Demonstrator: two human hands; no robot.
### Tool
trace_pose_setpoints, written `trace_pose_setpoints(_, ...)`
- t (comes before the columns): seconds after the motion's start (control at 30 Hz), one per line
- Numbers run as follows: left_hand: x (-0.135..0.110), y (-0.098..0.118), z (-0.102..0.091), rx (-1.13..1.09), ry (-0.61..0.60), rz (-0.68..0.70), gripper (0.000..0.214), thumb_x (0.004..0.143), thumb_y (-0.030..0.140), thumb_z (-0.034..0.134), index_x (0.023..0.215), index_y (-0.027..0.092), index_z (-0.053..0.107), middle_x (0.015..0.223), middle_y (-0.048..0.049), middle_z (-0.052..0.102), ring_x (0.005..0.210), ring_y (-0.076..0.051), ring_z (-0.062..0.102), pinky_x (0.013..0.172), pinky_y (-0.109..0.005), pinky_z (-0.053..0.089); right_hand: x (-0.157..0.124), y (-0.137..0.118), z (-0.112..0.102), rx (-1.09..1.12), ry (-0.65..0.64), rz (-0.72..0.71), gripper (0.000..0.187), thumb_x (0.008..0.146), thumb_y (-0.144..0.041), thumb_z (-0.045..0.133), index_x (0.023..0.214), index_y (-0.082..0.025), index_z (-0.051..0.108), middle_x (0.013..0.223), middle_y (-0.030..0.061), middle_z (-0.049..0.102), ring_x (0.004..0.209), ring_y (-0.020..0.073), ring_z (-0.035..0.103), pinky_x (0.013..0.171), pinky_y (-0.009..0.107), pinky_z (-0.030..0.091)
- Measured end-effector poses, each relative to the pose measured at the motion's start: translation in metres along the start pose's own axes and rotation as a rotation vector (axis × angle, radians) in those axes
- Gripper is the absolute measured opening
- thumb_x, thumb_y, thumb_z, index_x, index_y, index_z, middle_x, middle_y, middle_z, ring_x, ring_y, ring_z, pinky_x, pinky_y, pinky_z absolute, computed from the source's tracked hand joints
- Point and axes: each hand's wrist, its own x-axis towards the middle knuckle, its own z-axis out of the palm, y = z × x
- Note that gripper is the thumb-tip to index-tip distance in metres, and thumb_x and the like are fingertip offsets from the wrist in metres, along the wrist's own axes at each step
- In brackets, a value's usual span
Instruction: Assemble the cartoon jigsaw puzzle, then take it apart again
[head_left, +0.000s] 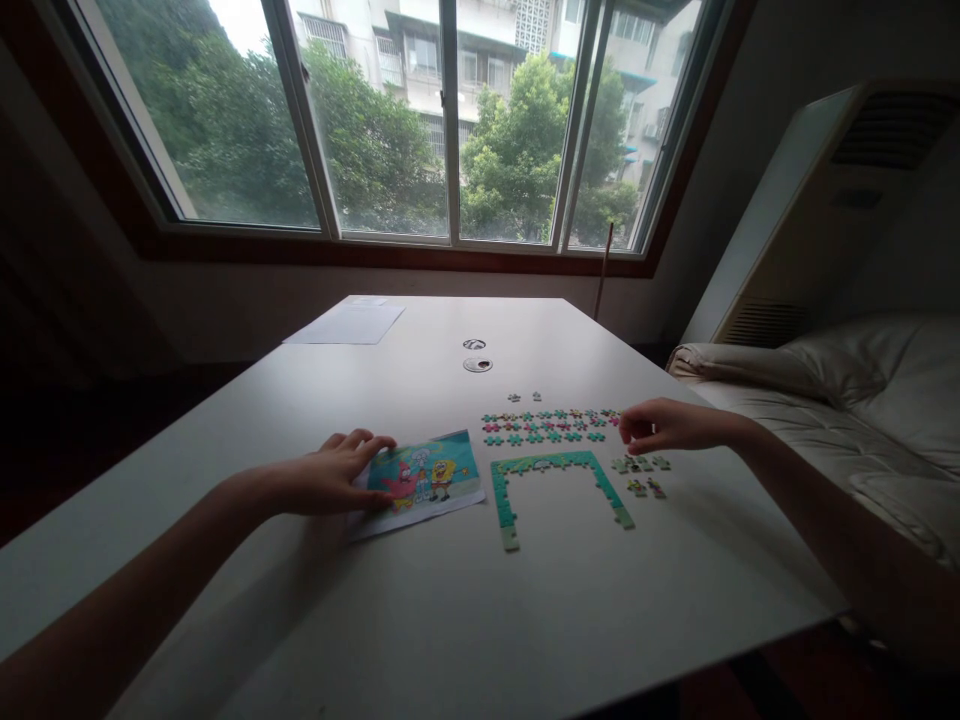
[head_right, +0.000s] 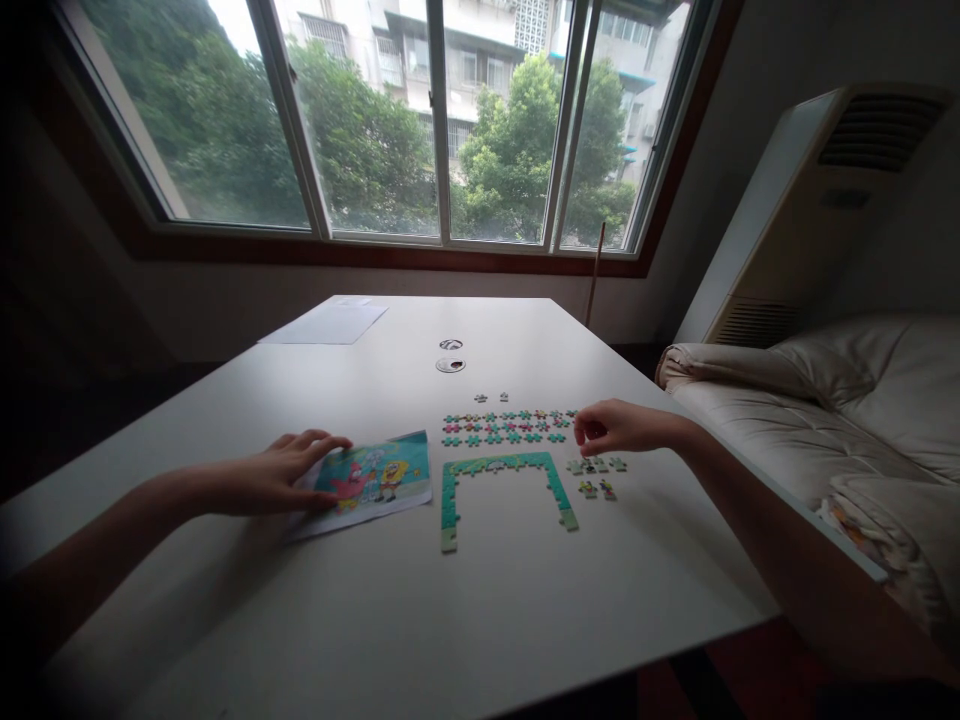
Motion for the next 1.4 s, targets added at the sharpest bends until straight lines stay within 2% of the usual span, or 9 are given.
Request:
trace_pose_setpoints(0.13, 0.0, -0.001, 0.0, 0.006, 0.014, 0.017, 0.091, 0.064, 0.074, 0.047, 0.137, 0.023, 0.029, 0.139, -0.0129, 0.029, 0.124, -0.034, 0.029, 0.1, -0.042, 0.028, 0.04, -0.002, -0.008, -0.039, 0.082, -0.032, 0.031, 0.073, -0.044, 0.057, 0.084, -0.016, 0.062, 0.071, 0.0025, 0.06, 0.063, 0.0125, 0.051, 0.057, 0.023, 0.038)
trace_pose_setpoints(0.33, -0.003, -0.005, -0.001, 0.024, 0.031, 0.061, 0.088, 0.066, 0.074, 0.045, 0.136, 0.024, 0.03, 0.137, -0.0126, 0.032, 0.122, -0.033, 0.031, 0.098, -0.042, 0.03, 0.119, 0.013, -0.001, -0.086, 0.244, 0.027, 0.036, 0.072, -0.041, 0.059, 0.098, -0.016, 0.061, 0.094, 0.0079, 0.064, 0.078, 0.0177, 0.058, 0.068, 0.026, 0.042)
trace_pose_setpoints(0.5, -0.005, -0.008, -0.004, 0.008, 0.015, 0.073, 0.084, 0.069, 0.073, 0.043, 0.136, 0.025, 0.03, 0.137, -0.0119, 0.032, 0.124, -0.033, 0.029, 0.1, -0.043, 0.028, 0.152, 0.02, 0.003, -0.057, 0.254, 0.057, 0.046, 0.07, -0.045, 0.062, 0.105, -0.016, 0.059, 0.1, 0.01, 0.062, 0.086, 0.0204, 0.057, 0.073, 0.028, 0.043)
trace_pose_setpoints(0.73, -0.007, -0.03, -0.017, -0.116, -0.023, 0.165, 0.064, 0.073, 0.064, 0.048, 0.126, 0.029, 0.043, 0.132, -0.0072, 0.038, 0.12, -0.03, 0.035, 0.096, -0.038, 0.033, 0.167, 0.026, 0.0, 0.034, 0.168, 0.084, 0.039, 0.061, -0.045, 0.07, 0.088, -0.016, 0.066, 0.088, 0.0071, 0.064, 0.077, 0.0184, 0.058, 0.063, 0.025, 0.043)
trace_pose_setpoints(0.87, -0.006, -0.039, -0.018, -0.102, 0.009, 0.175, 0.062, 0.07, 0.062, 0.053, 0.121, 0.027, 0.047, 0.129, -0.007, 0.04, 0.117, -0.029, 0.039, 0.094, -0.037, 0.036, 0.166, 0.029, -0.003, 0.092, 0.147, 0.074, 0.05, 0.057, -0.044, 0.073, 0.096, -0.014, 0.063, 0.092, 0.0091, 0.063, 0.078, 0.0184, 0.057, 0.065, 0.026, 0.044)
trace_pose_setpoints(1.03, -0.003, -0.04, -0.013, -0.052, 0.003, 0.154, 0.07, 0.063, 0.064, 0.058, 0.122, 0.027, 0.043, 0.132, -0.007, 0.036, 0.121, -0.03, 0.035, 0.096, -0.037, 0.035, 0.159, 0.031, -0.005, 0.137, 0.108, 0.043, 0.06, 0.057, -0.044, 0.074, 0.105, -0.012, 0.059, 0.098, 0.0103, 0.061, 0.083, 0.018, 0.057, 0.069, 0.025, 0.045)
trace_pose_setpoints(1.13, -0.001, -0.04, -0.01, -0.06, -0.005, 0.165, 0.073, 0.062, 0.063, 0.061, 0.122, 0.027, 0.04, 0.135, -0.0072, 0.032, 0.124, -0.029, 0.032, 0.1, -0.036, 0.032, 0.16, 0.031, -0.003, 0.129, 0.133, 0.046, 0.06, 0.058, -0.046, 0.072, 0.105, -0.012, 0.058, 0.099, 0.0106, 0.06, 0.083, 0.0178, 0.056, 0.069, 0.026, 0.044)
trace_pose_setpoints(1.27, 0.0, -0.039, -0.008, -0.072, -0.011, 0.19, 0.071, 0.064, 0.062, 0.06, 0.122, 0.026, 0.04, 0.135, -0.0075, 0.032, 0.123, -0.027, 0.034, 0.1, -0.035, 0.032, 0.166, 0.027, 0.002, 0.11, 0.185, 0.064, 0.051, 0.06, -0.049, 0.07, 0.097, -0.014, 0.061, 0.096, 0.0091, 0.06, 0.079, 0.0169, 0.054, 0.066, 0.026, 0.041)
trace_pose_setpoints(1.4, -0.002, -0.034, -0.011, -0.054, -0.023, 0.182, 0.072, 0.064, 0.063, 0.058, 0.123, 0.026, 0.04, 0.138, -0.0082, 0.031, 0.126, -0.029, 0.031, 0.101, -0.037, 0.031, 0.166, 0.02, 0.003, 0.133, 0.15, 0.069, 0.044, 0.056, -0.048, 0.072, 0.084, -0.015, 0.064, 0.082, 0.0048, 0.062, 0.067, 0.0136, 0.053, 0.057, 0.024, 0.039)
